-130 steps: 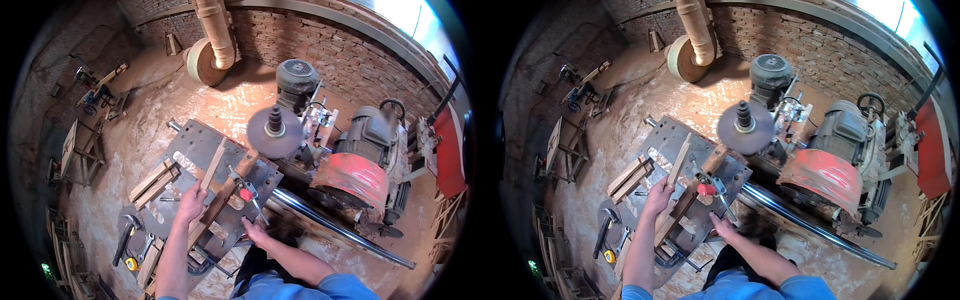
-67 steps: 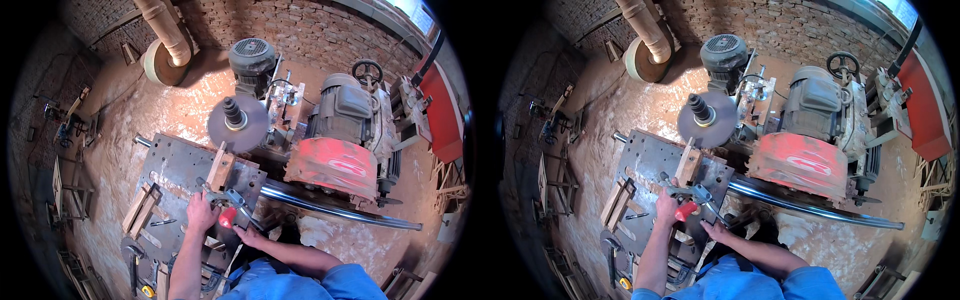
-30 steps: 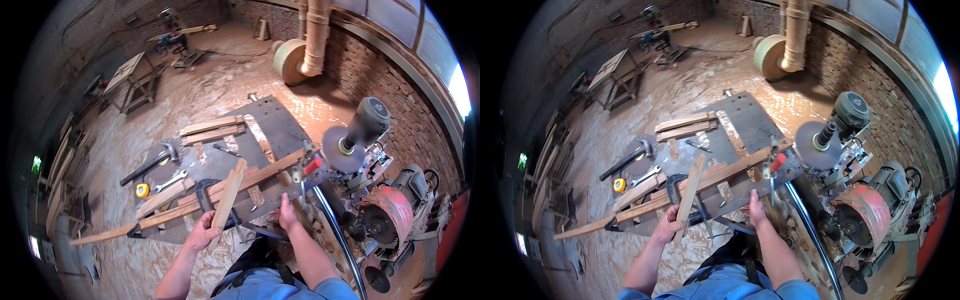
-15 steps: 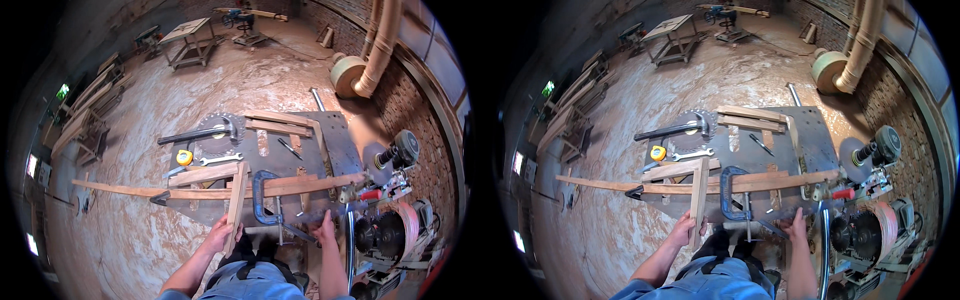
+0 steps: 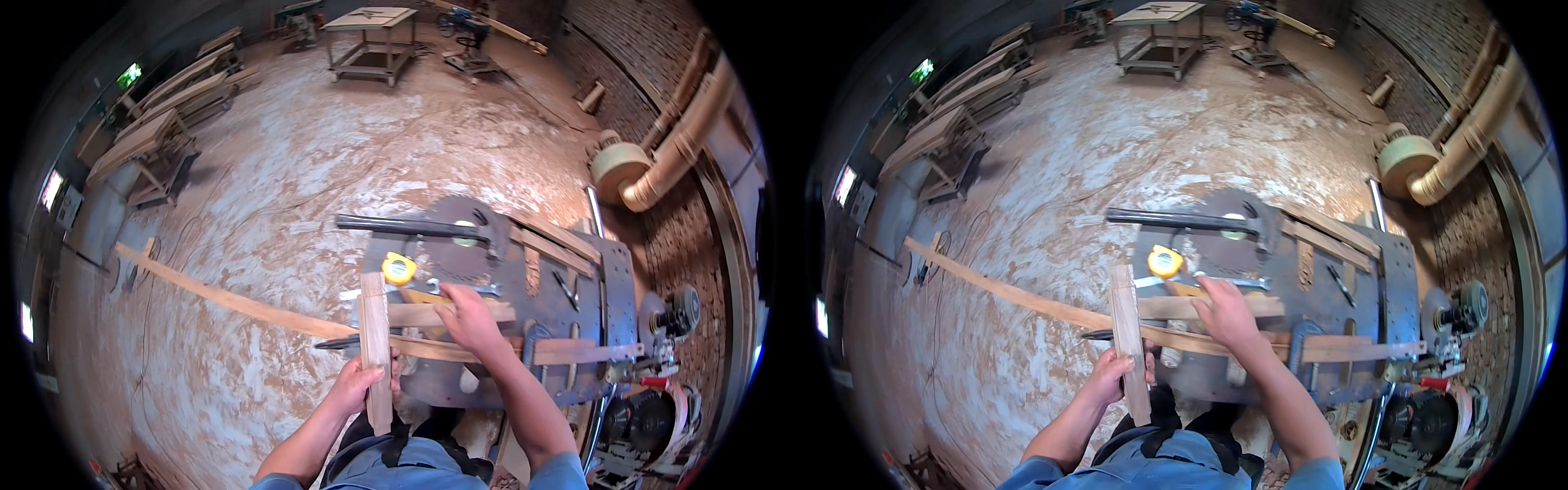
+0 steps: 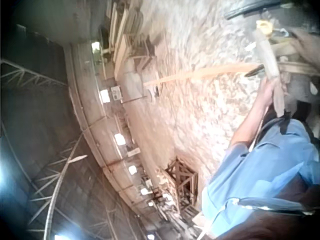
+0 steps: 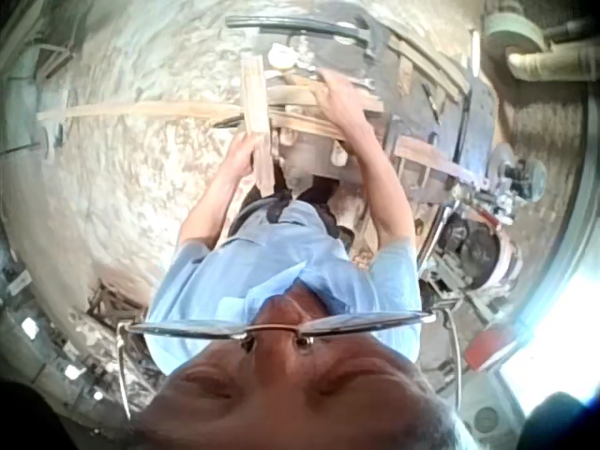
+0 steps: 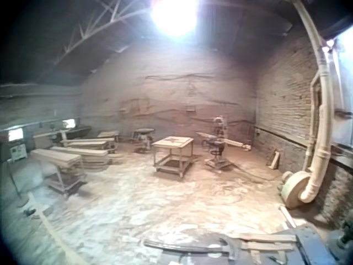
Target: The person removes a saw blade from a woodworking machine using wrenches, sets it aside, and then uses a tape measure and calipers to measure a piece of wood before adjusting the machine with a hammer and lever.
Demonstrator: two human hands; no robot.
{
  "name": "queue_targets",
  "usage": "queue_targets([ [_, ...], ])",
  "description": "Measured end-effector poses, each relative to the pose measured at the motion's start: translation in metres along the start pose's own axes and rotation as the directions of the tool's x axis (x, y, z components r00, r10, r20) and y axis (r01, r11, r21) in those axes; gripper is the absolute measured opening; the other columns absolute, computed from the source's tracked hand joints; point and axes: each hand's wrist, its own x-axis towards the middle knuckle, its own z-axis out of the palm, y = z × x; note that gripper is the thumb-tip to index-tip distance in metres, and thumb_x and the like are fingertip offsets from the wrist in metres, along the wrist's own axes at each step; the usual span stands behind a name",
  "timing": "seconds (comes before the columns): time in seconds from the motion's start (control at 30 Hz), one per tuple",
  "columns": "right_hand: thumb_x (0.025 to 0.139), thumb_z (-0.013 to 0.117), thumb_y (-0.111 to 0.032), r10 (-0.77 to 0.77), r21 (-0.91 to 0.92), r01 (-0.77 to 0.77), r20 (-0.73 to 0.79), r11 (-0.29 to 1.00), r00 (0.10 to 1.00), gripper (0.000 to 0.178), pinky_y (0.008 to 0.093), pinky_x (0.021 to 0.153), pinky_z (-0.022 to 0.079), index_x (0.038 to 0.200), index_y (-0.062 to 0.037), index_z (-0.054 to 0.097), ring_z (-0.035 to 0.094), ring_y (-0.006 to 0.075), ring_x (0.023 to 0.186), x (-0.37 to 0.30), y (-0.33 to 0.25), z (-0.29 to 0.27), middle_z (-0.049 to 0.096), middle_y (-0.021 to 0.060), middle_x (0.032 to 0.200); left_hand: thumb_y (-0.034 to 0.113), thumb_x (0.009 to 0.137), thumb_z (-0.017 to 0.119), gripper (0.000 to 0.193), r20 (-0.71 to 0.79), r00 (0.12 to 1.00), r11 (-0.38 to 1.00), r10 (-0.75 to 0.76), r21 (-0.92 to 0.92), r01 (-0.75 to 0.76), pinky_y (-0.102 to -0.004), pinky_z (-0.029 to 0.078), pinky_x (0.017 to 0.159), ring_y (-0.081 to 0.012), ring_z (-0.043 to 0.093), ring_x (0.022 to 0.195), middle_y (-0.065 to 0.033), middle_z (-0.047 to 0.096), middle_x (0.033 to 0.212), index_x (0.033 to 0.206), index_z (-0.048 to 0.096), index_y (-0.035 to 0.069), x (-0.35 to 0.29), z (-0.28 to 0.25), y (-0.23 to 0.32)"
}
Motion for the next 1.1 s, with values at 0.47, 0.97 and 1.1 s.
queue_targets([
  [0.47,0.080,0.074,-0.023,0.131,-0.519,0.052,0.310,0.853,0.942,0.047,0.0432,0.092,0.050,0.124,-0.0125,0.060,0.055,0.0379,0.109,0.119,-0.004,0.119,0.054,0.0200,0.117,0.026,0.082,0.068,0.063,-0.268,0.944,0.981,0.191,0.097,-0.170,-0.0352,0.054,0.077,-0.0200,0.065,0.082,-0.0105,0.063,0.096,0.131,0.046,-0.007,-0.103,-0.102,0.079],
  [0.97,0.082,0.073,-0.040,-0.037,0.215,-0.202,0.765,0.956,0.643,0.098,0.0433,0.106,0.041,0.150,0.0050,0.018,0.054,0.0407,0.123,-0.025,-0.161,0.040,0.054,0.0313,0.131,0.007,0.087,0.067,0.034,-0.229,0.961,0.961,0.153,0.261,-0.091,-0.0288,0.054,0.072,-0.0136,0.063,0.080,-0.0073,0.064,0.099,0.119,0.057,0.001,-0.080,-0.040,0.053],
  [1.1,0.080,0.074,-0.042,-0.011,0.134,-0.196,0.851,0.971,0.526,0.098,0.0434,0.103,0.043,0.149,0.0047,0.021,0.053,0.0429,0.123,-0.025,-0.173,0.040,0.050,0.0342,0.132,0.006,0.088,0.068,0.030,-0.242,0.949,0.921,0.204,0.375,-0.103,-0.0266,0.053,0.072,-0.0112,0.061,0.081,-0.0047,0.063,0.098,0.116,0.058,0.002,-0.087,-0.037,0.035],
])
